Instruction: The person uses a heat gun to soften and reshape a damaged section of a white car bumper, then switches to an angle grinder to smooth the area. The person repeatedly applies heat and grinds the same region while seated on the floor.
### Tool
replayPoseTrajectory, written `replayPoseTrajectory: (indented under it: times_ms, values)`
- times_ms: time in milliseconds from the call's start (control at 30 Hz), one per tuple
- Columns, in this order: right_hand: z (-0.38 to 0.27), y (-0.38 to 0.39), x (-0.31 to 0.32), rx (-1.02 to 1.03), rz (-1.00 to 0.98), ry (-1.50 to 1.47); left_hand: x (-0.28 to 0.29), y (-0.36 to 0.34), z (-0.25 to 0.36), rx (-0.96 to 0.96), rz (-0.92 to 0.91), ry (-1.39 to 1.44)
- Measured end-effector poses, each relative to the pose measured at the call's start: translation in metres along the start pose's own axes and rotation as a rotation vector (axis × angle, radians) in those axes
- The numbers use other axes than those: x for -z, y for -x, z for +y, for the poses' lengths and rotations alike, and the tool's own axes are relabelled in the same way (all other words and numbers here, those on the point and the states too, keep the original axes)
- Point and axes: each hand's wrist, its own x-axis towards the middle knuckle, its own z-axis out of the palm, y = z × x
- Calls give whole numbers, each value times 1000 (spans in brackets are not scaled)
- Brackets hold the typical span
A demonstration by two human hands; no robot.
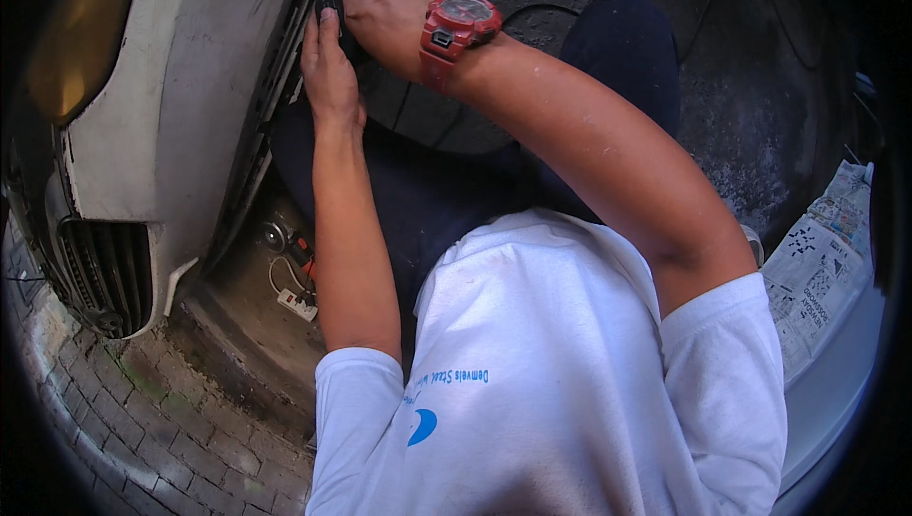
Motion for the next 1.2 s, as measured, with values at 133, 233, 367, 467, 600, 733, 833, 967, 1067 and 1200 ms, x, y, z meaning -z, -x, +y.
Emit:
replayPoseTrajectory:
  times_ms: [133, 233, 367, 467, 600, 733, 833, 967, 1067, 1200]
  values:
    - [2, 1, -3, 77, 105, 41, -1, 1, 2, 7, -7, 23]
    - [2, 2, -4, 88, 146, 57, -1, 1, 2, 5, 3, 5]
    - [1, 2, -3, 72, 109, 64, 0, -1, 1, -13, -3, 4]
    - [1, 2, -2, 75, 99, 66, 1, 0, 3, -3, -37, 40]
    - [0, 1, -3, 69, 102, 80, 0, -1, 4, -4, -17, 43]
    - [0, 2, -4, 77, 122, 71, 0, -2, 4, -34, -45, 39]
    - [1, 2, -6, 80, 146, 71, 1, -4, 3, -24, -24, 26]
    - [1, -1, -7, 66, 123, 55, 1, -5, 2, -48, 87, -94]
    - [2, -3, -6, 73, 113, 26, 0, -2, 2, -73, 46, -25]
    - [0, -6, 0, 11, -34, 20, 0, -2, 3, -69, 19, 7]
